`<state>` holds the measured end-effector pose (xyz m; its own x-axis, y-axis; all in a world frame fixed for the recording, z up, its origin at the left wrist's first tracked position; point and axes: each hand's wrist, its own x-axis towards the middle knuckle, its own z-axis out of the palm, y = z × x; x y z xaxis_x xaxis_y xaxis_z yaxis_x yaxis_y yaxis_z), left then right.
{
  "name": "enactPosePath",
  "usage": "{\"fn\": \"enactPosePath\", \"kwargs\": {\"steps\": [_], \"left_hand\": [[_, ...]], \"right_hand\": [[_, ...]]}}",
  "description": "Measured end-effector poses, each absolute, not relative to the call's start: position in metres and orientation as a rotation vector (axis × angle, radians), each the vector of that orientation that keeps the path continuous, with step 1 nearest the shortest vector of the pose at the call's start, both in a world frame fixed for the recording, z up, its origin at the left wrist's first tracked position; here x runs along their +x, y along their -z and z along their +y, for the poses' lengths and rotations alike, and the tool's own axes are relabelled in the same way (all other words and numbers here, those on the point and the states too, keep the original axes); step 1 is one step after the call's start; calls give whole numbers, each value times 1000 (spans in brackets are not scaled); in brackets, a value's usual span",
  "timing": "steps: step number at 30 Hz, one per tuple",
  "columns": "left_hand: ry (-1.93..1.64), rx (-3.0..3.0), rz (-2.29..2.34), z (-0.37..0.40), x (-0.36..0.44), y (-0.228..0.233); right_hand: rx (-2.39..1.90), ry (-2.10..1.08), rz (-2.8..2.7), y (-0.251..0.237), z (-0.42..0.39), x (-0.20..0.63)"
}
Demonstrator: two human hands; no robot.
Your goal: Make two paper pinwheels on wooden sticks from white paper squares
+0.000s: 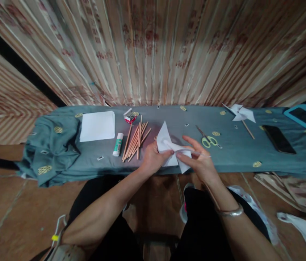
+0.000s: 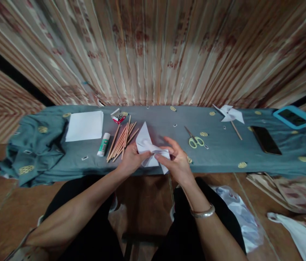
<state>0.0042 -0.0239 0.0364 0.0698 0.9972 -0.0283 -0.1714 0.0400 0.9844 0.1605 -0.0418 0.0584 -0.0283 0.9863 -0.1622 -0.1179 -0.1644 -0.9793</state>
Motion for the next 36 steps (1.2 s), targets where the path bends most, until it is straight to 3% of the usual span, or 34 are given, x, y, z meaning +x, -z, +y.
{"fn": "enactPosePath", "kwargs": {"steps": [6,12,14,17,23,36], "left_hand": [[-1319,905,1007,-15,-12,-53],[-1584,758,1004,6,-56,-69],[-1708,742,998,13,-76,-76],[-1908,710,998,22,-107,-86],[-2107,575,1070,27,-154,-99],[-2135,563,1144,20,-179,-99]], "right_hand": [[-1040,-1418,-1010,-61,-27,175],[-1206,-1329,-898,-37,-3,146],[-1224,-1287,-1085,-34,14,122],[-1333,-974,-1678,-34,51,80],[-1405,-721,-2048,-32,126,14],[-1391,-336,-2682,-37,158,-32]]}}
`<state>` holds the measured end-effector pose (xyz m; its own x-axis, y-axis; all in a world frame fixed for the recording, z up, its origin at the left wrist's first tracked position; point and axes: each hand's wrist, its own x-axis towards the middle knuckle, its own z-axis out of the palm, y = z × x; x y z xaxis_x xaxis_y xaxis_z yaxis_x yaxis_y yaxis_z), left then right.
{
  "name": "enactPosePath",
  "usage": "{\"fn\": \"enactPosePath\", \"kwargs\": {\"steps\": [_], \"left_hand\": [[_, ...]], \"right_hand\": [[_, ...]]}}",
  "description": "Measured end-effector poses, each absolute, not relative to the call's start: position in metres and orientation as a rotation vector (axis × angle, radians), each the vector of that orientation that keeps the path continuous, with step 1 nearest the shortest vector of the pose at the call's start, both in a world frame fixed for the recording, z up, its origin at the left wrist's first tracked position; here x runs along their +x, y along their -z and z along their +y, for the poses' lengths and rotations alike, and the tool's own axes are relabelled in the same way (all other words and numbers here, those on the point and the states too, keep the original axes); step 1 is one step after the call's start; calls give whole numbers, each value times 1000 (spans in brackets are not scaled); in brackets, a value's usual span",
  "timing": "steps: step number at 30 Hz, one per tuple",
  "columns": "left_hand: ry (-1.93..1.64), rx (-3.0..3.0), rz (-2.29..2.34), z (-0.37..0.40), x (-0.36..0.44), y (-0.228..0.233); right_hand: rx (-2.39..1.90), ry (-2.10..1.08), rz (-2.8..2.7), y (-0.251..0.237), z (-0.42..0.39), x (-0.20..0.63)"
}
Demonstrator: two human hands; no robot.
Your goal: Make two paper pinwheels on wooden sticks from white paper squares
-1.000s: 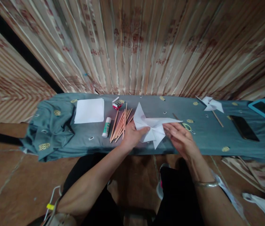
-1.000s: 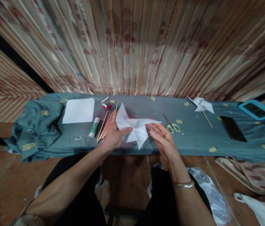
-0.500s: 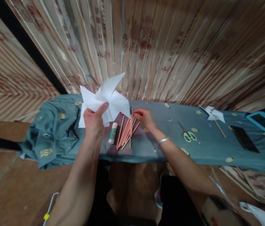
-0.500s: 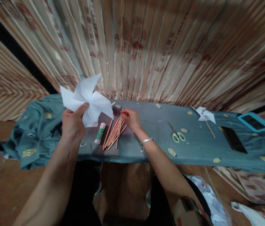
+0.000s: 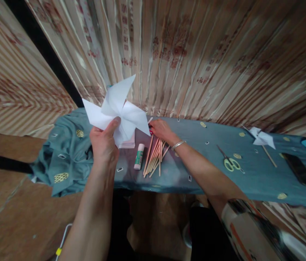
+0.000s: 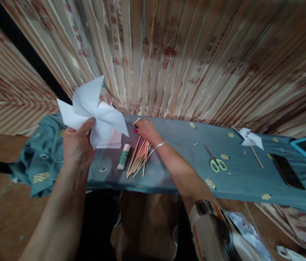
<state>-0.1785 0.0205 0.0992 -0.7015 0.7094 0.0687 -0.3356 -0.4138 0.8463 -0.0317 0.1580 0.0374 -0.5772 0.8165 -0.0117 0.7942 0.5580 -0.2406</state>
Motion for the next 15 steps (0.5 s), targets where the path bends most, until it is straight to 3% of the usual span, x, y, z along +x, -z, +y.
{"fn": "enactPosePath", "kwargs": {"steps": [15], "left_hand": [[-2133,548,1087,20,-178,-99]], "right_hand": [[-1370,-395,-2605,-42,158,-28]]}}
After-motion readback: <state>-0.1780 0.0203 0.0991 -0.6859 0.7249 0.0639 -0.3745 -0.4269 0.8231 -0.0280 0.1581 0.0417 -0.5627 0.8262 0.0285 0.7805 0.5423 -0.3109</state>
